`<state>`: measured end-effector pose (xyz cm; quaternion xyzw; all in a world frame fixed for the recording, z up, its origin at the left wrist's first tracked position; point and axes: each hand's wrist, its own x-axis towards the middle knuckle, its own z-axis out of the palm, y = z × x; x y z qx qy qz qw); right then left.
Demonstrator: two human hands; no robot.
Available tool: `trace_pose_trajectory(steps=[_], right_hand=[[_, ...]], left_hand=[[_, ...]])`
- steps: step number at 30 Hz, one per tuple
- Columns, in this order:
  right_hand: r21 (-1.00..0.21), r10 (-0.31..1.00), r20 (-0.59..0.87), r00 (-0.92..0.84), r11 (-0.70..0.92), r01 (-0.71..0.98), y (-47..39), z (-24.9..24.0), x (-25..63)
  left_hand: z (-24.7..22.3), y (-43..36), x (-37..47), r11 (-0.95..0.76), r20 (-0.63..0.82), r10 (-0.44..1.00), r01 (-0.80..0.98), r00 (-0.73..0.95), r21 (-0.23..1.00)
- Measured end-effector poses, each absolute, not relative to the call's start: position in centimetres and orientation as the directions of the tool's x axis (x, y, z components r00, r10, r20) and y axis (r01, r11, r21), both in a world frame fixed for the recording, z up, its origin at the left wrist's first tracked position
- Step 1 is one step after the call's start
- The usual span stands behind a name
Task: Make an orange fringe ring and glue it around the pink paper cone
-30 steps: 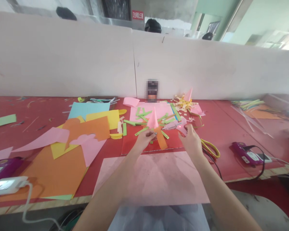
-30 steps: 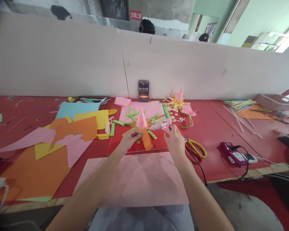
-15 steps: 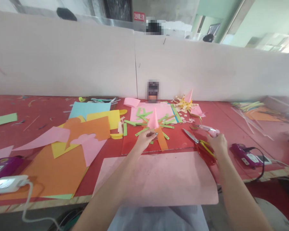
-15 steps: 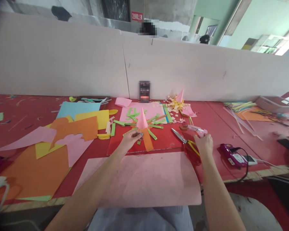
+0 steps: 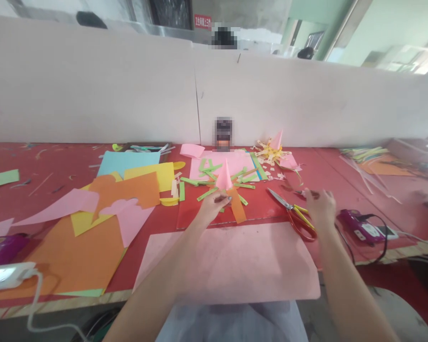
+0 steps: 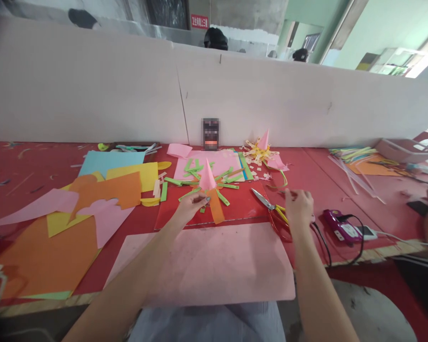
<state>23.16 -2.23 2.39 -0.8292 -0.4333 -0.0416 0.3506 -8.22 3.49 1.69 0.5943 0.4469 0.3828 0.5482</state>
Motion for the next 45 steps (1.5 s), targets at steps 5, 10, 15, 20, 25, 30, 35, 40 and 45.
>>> trace_pose_trajectory(steps=[5, 10, 15, 20, 25, 30, 35, 40, 45], right_hand=[[-0.798, 0.896, 0.172, 0.409, -0.117, 0.591, -1.1, 3.5, 14.2], [-0.903, 0.968, 0.054, 0.243, -0.056, 0.425, -0.6, 3.4, 9.2], [-0.92, 0.976, 0.034, 0.213, -0.053, 0.387, -0.6, 3.1, 8.1], [-0.906, 0.971, 0.054, 0.231, -0.049, 0.42, -0.5, 2.9, 7.8], [-0.923, 0.974, 0.043, 0.224, -0.047, 0.383, -0.4, 3.0, 7.6], [-0.932, 0.976, 0.049, 0.211, -0.031, 0.36, -0.3, 2.8, 7.6], [-0.935, 0.974, 0.118, 0.194, 0.044, 0.351, -0.2, 2.0, 7.3], [-0.939, 0.966, 0.179, 0.187, 0.111, 0.327, -0.3, 0.5, 7.0], [-0.938, 0.964, 0.203, 0.174, 0.14, 0.318, -0.4, -0.3, 6.9]], left_hand=[[1.4, 3.6, -8.3, -0.027, -0.017, 0.945, 0.129, 0.328, 0.991], [1.2, 3.7, -8.4, -0.052, 0.002, 0.943, 0.142, 0.332, 0.989], [1.3, 3.5, -8.3, -0.058, 0.007, 0.939, 0.138, 0.343, 0.989], [1.5, 3.4, -8.3, -0.067, 0.016, 0.935, 0.133, 0.355, 0.989], [1.5, 3.4, -8.3, -0.067, 0.015, 0.939, 0.14, 0.344, 0.988], [1.1, 3.6, -8.3, -0.053, 0.002, 0.942, 0.144, 0.337, 0.988], [1.0, 3.6, -8.3, -0.043, -0.01, 0.944, 0.153, 0.329, 0.987], [1.2, 3.4, -8.2, -0.02, -0.032, 0.953, 0.169, 0.301, 0.985], [1.1, 3.4, -8.1, -0.024, -0.03, 0.953, 0.174, 0.301, 0.984]])
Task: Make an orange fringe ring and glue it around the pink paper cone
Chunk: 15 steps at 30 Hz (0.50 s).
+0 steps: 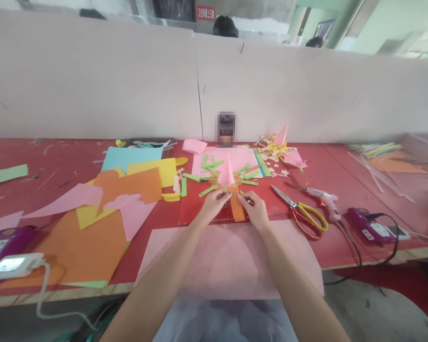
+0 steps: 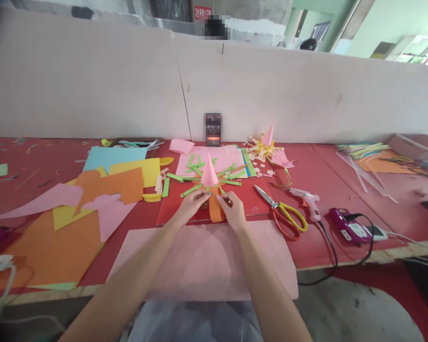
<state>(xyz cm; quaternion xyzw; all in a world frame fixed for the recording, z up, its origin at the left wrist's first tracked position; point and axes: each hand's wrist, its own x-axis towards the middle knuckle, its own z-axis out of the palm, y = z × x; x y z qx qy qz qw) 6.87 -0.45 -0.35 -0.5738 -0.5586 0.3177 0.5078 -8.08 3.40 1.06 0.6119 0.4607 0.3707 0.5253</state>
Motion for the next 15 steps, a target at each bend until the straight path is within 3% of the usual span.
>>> trace_pose_trajectory(steps=[9, 15], right_hand=[[-0.973, 0.977, 0.167, 0.134, 0.141, 0.184, -0.74, -0.19, 6.88], [-0.965, 0.969, 0.194, 0.155, 0.16, 0.209, -0.67, -0.25, 6.81]], left_hand=[[0.67, 3.57, -8.04, -0.079, 0.009, 0.938, 0.187, 0.346, 0.979], [0.73, 3.28, -7.95, -0.12, 0.032, 0.925, 0.211, 0.378, 0.97]])
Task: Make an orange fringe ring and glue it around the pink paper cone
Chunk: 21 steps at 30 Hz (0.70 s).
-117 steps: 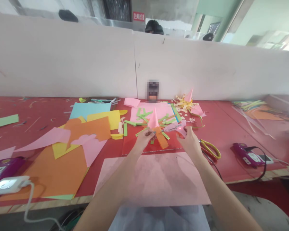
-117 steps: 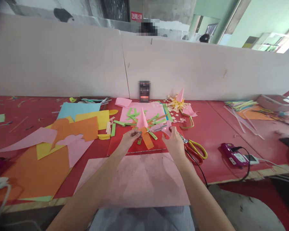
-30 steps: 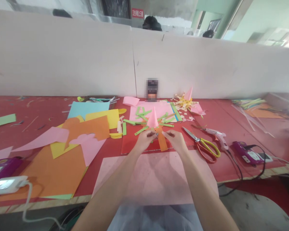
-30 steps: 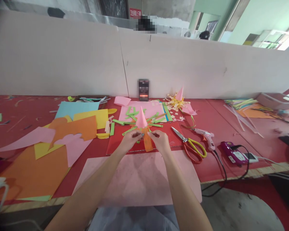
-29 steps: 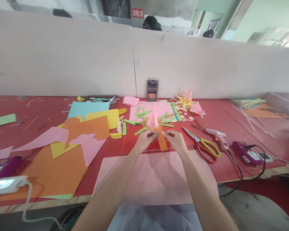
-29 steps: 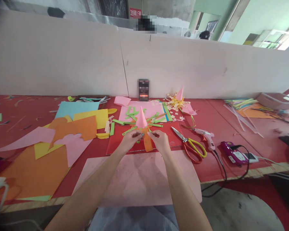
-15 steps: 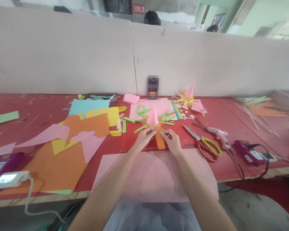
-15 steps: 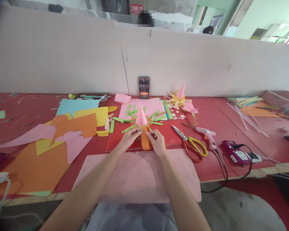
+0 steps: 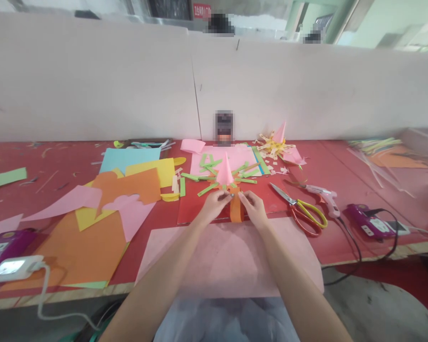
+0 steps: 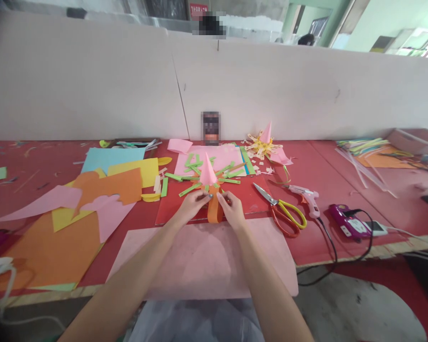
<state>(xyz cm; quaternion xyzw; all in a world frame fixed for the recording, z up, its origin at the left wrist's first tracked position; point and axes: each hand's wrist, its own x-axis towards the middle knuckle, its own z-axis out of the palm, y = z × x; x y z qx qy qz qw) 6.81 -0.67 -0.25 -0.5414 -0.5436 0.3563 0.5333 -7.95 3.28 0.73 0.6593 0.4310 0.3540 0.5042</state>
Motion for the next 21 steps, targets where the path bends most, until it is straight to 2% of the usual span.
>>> trace_pose_trajectory(steps=[12, 21], right_hand=[[-0.964, 0.968, 0.205, 0.146, 0.174, 0.199, -0.53, -0.67, 6.86], [-0.978, 0.964, 0.164, 0.209, 0.131, 0.16, -0.35, -0.89, 6.96]], left_hand=[[1.41, 2.97, -7.82, -0.142, 0.034, 0.936, 0.287, 0.35, 0.947], [1.49, 3.03, -7.92, -0.149, 0.039, 0.939, 0.3, 0.342, 0.942]])
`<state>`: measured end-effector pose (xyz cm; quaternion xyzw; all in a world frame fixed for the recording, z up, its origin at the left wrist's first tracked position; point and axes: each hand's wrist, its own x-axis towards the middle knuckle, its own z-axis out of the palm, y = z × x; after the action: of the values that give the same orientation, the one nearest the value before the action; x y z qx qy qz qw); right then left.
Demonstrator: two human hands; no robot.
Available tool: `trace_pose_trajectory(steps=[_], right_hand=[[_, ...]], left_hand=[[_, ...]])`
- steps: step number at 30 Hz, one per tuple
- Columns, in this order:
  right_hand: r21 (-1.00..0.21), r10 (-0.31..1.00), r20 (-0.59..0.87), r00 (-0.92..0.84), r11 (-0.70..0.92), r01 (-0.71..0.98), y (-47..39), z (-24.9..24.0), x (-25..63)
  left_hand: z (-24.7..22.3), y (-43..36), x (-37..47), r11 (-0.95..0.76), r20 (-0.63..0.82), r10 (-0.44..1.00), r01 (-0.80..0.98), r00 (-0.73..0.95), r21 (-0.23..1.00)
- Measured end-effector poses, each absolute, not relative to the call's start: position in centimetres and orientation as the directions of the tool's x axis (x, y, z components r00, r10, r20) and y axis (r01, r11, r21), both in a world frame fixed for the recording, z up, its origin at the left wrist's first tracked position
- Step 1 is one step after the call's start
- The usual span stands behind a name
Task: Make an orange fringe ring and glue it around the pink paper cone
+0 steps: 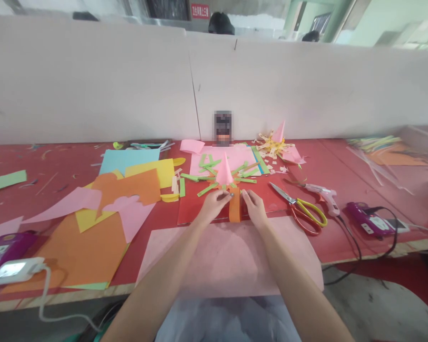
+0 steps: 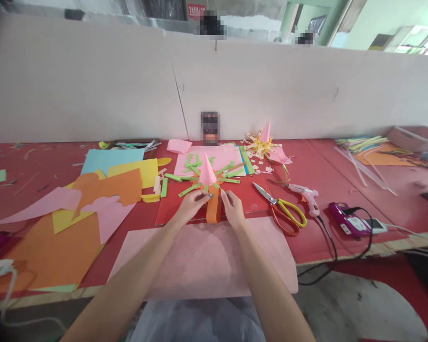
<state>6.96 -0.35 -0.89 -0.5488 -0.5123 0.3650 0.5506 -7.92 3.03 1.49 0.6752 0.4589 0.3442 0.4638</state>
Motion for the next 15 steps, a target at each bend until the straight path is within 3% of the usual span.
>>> trace_pose_trajectory(steps=[15], right_hand=[[-0.998, 0.964, 0.054, 0.262, 0.064, -0.029, -0.53, 0.03, 6.98]], left_hand=[[1.09, 3.35, -8.07, -0.135, 0.048, 0.949, 0.263, 0.311, 0.955]])
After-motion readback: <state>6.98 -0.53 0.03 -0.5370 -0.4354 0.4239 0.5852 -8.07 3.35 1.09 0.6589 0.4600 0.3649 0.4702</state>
